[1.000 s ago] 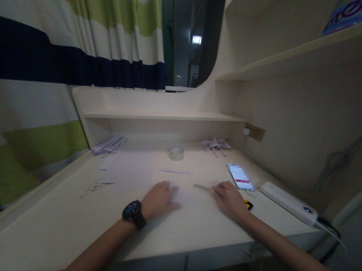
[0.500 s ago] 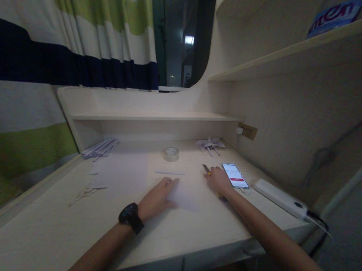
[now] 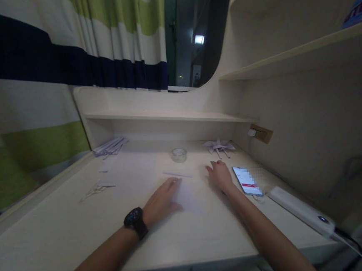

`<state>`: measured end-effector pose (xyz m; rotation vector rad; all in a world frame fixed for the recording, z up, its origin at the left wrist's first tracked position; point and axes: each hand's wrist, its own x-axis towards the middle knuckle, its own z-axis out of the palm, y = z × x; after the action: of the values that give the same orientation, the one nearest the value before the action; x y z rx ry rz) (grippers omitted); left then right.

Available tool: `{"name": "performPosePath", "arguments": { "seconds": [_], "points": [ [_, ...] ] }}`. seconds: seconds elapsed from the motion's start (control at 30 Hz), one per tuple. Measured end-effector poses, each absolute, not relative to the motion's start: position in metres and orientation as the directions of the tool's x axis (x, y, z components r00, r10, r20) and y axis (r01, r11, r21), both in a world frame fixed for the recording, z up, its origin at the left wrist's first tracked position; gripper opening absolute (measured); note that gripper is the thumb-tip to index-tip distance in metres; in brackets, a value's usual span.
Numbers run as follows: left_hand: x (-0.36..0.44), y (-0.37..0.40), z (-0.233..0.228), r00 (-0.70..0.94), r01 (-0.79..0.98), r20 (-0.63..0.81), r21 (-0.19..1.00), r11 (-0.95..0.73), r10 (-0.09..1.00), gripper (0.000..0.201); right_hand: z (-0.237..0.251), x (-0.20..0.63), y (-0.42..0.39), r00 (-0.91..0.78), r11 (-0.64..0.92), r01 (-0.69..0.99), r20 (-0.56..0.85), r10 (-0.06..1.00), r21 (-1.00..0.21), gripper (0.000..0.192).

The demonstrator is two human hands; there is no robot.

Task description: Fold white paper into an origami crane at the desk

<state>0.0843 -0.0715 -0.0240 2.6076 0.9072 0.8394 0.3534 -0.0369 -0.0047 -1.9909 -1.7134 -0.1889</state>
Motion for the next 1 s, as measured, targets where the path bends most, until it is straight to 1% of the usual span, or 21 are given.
{"name": "performPosePath", "arguments": {
  "seconds": [0.03, 0.07, 0.1, 0.13, 0.17, 0.2, 0.27, 0.33, 0.4, 0.47, 0.53, 0.6, 0.67, 0.73, 0.8, 0.87, 0.9, 0.93, 1.0],
  "points": [
    [0.085, -0.072, -0.023, 0.638, 0.481, 0.443, 0.411, -0.775, 0.63, 0.078, -0.005, 0.344, -0.041, 0.117, 0.05, 0.916, 0.385, 0.916, -0.398, 0.037],
    [0.085, -0.073, -0.022, 0.637, 0.476, 0.446, 0.414, -0.776, 0.629, 0.077, -0.006, 0.334, -0.045, 0.024, 0.154, 0.824, 0.305, 0.952, -0.545, 0.044],
    [0.086, -0.073, -0.022, 0.634, 0.471, 0.451, 0.419, -0.777, 0.628, 0.076, -0.007, 0.324, -0.049, -0.084, 0.215, 0.679, 0.217, 0.973, -0.702, 0.05],
    [0.086, -0.072, -0.022, 0.63, 0.463, 0.46, 0.423, -0.779, 0.625, 0.075, -0.009, 0.314, -0.052, -0.176, 0.216, 0.517, 0.145, 0.974, -0.828, 0.055],
    [0.087, -0.072, -0.023, 0.625, 0.455, 0.474, 0.426, -0.782, 0.621, 0.073, -0.011, 0.306, -0.056, -0.28, 0.204, 0.37, 0.101, 0.955, -0.906, 0.056],
    [0.087, -0.07, -0.024, 0.615, 0.446, 0.493, 0.426, -0.787, 0.615, 0.071, -0.012, 0.3, -0.059, -0.351, 0.186, 0.266, 0.084, 0.932, -0.946, 0.056],
    [0.087, -0.068, -0.027, 0.591, 0.433, 0.535, 0.421, -0.797, 0.604, 0.067, -0.012, 0.293, -0.063, -0.429, 0.167, 0.16, 0.084, 0.9, -0.973, 0.051],
    [0.087, -0.066, -0.029, 0.564, 0.423, 0.565, 0.428, -0.798, 0.602, 0.06, -0.011, 0.292, -0.066, -0.448, 0.163, 0.162, 0.074, 0.891, -0.973, 0.047],
    [0.087, -0.065, -0.028, 0.53, 0.409, 0.579, 0.466, -0.785, 0.62, 0.054, -0.01, 0.293, -0.067, -0.433, 0.152, 0.203, 0.05, 0.9, -0.967, 0.045],
    [0.087, -0.065, -0.025, 0.469, 0.397, 0.567, 0.55, -0.735, 0.678, 0.051, -0.012, 0.294, -0.066, -0.381, 0.132, 0.204, 0.045, 0.923, -0.97, 0.047],
    [0.086, -0.064, -0.019, 0.38, 0.392, 0.515, 0.663, -0.638, 0.769, 0.051, -0.014, 0.292, -0.063, -0.311, 0.114, 0.142, 0.065, 0.948, -0.983, 0.05],
    [0.083, -0.062, -0.011, 0.321, 0.361, 0.456, 0.751, -0.553, 0.83, 0.049, -0.015, 0.29, -0.061, -0.236, 0.114, 0.084, 0.091, 0.967, -0.99, 0.053],
    [0.079, -0.061, -0.003, 0.338, 0.271, 0.441, 0.8, -0.535, 0.831, 0.037, -0.014, 0.289, -0.061, -0.19, 0.135, 0.078, 0.119, 0.975, -0.988, 0.053],
    [0.075, -0.061, 0.003, 0.364, 0.13, 0.425, 0.858, -0.497, 0.829, 0.028, -0.009, 0.29, -0.063, -0.173, 0.129, 0.08, 0.114, 0.978, -0.988, 0.051],
    [0.071, -0.06, 0.005, 0.358, -0.015, 0.391, 0.911, -0.413, 0.848, 0.023, -0.001, 0.294, -0.066, -0.198, 0.033, 0.049, 0.023, 0.98, -0.998, 0.05],
    [0.069, -0.059, 0.004, 0.339, -0.134, 0.363, 0.932, -0.338, 0.868, 0.019, 0.007, 0.299, -0.071, -0.269, -0.092, 0.022, -0.094, 0.959, -0.996, 0.049],
    [0.068, -0.058, 0.003, 0.334, -0.179, 0.361, 0.931, -0.317, 0.871, 0.017, 0.011, 0.301, -0.073, -0.304, -0.107, 0.013, -0.106, 0.947, -0.994, 0.046],
    [0.067, -0.057, 0.002, 0.33, -0.215, 0.364, 0.927, -0.306, 0.871, 0.014, 0.014, 0.303, -0.074, -0.331, -0.086, -0.003, -0.08, 0.94, -0.996, 0.043],
    [0.065, -0.054, 0.0, 0.319, -0.251, 0.37, 0.921, -0.299, 0.873, 0.011, 0.018, 0.306, -0.076, -0.357, 0.019, -0.021, 0.026, 0.934, -1.0, 0.038]
  ]
}}
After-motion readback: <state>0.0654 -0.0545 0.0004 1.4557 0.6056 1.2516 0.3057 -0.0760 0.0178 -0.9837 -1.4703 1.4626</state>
